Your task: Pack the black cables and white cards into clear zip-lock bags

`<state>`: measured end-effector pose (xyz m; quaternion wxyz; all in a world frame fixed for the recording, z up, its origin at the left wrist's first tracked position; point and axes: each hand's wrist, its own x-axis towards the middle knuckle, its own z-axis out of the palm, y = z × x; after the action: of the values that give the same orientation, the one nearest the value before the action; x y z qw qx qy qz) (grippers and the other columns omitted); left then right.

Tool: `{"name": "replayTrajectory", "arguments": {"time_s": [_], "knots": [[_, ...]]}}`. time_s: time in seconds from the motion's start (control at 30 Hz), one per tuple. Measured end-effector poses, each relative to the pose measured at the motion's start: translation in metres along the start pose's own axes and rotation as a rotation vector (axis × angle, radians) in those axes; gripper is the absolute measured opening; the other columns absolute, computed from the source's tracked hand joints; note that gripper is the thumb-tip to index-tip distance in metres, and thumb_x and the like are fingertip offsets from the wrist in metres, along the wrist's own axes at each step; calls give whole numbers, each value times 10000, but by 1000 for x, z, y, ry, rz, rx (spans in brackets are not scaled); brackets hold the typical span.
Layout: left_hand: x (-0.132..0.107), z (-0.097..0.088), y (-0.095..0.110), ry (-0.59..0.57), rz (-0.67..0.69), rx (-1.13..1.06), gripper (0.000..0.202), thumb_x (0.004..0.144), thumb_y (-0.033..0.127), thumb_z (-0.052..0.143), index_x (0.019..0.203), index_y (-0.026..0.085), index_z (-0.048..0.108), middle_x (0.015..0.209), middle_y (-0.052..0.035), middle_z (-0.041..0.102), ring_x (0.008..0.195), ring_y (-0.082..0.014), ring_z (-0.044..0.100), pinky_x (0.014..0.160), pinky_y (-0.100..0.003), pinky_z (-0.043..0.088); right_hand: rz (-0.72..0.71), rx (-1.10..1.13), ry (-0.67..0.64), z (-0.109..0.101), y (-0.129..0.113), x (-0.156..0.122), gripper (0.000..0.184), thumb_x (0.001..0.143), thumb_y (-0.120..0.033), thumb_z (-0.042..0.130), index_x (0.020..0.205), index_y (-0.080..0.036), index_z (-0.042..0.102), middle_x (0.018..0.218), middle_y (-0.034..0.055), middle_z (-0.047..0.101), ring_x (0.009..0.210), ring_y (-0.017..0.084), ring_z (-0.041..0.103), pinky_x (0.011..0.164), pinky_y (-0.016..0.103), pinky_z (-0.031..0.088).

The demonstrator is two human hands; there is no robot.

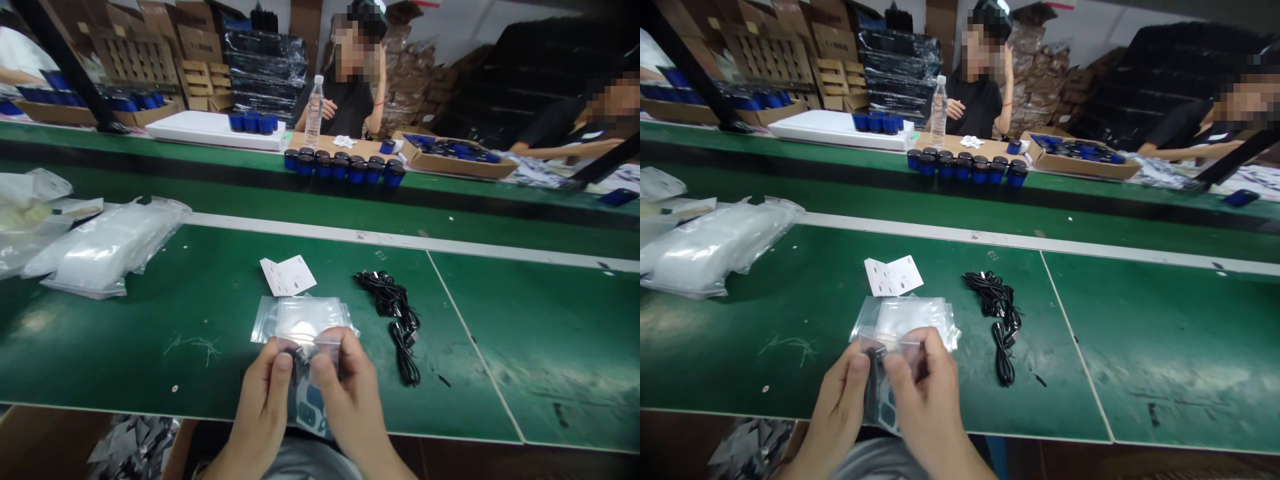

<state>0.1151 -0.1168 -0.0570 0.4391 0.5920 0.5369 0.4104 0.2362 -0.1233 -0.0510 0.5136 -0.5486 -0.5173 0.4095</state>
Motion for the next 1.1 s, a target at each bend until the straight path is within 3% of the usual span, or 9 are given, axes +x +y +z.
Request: {"name": "replayTrajectory", "arguments": {"time_s": [0.1, 0.2, 0.4, 0.53, 0.63, 0.7, 0.8, 1.1], "knots": [[-4, 7, -6, 128, 120, 34, 243, 936, 382, 338, 903, 218, 515, 709, 23, 599, 633, -125, 581, 600, -193, 465, -67, -35, -22, 10, 3, -7, 148, 803, -293, 601, 918, -202, 586, 658, -24, 627, 556, 123, 575, 553, 207, 455], [-5, 12, -8, 215, 223, 58, 202, 943, 331, 335, 864, 225, 489, 646, 47, 557, 554, -105, 550, 548, -175, 453, -196, -72, 19, 15, 5, -8, 81, 835, -233, 554, 894, -206, 602, 675, -18, 665, 557, 114, 606, 553, 186, 460], [-1, 12, -7, 182, 275, 65, 193, 926, 288, 367, 769, 230, 463, 581, 74, 548, 486, -83, 514, 480, -148, 414, -373, -216, 101, 17, 10, -7, 215, 871, -134, 420, 727, -202, 565, 604, -17, 598, 518, 110, 547, 515, 200, 399], [4, 2, -1, 135, 206, 73, 236, 916, 258, 395, 710, 211, 502, 559, 70, 528, 482, -75, 496, 475, -139, 407, -217, -168, 77, 9, 8, -4, 158, 880, -212, 464, 739, -197, 535, 586, -37, 524, 503, 104, 477, 488, 198, 376], [8, -9, 9, 46, 61, -25, 178, 874, 304, 485, 774, 203, 593, 666, 37, 603, 625, -97, 582, 574, -149, 462, -75, -96, 48, -2, 0, 1, 134, 866, -259, 518, 749, -194, 526, 591, -45, 497, 519, 104, 462, 497, 195, 384], [10, -16, 16, 28, -8, -113, 140, 833, 321, 546, 813, 212, 633, 754, 21, 638, 714, -117, 607, 624, -163, 479, -88, -91, 10, -9, -6, 3, 133, 861, -247, 527, 742, -191, 544, 626, -34, 518, 567, 112, 488, 545, 206, 403], [12, -23, 24, 15, -27, -137, 134, 805, 313, 581, 769, 222, 672, 768, 18, 638, 681, -114, 578, 579, -165, 459, -138, -94, -44, -16, -12, 5, 134, 866, -214, 523, 743, -194, 572, 669, -24, 551, 626, 120, 521, 594, 215, 411], [14, -33, 19, -47, 125, 11, 171, 841, 267, 545, 746, 241, 685, 711, 22, 630, 636, -100, 567, 523, -155, 421, -194, -83, -124, -21, -17, 7, 190, 846, -166, 555, 659, -181, 578, 620, -26, 566, 599, 112, 519, 585, 224, 389]]}}
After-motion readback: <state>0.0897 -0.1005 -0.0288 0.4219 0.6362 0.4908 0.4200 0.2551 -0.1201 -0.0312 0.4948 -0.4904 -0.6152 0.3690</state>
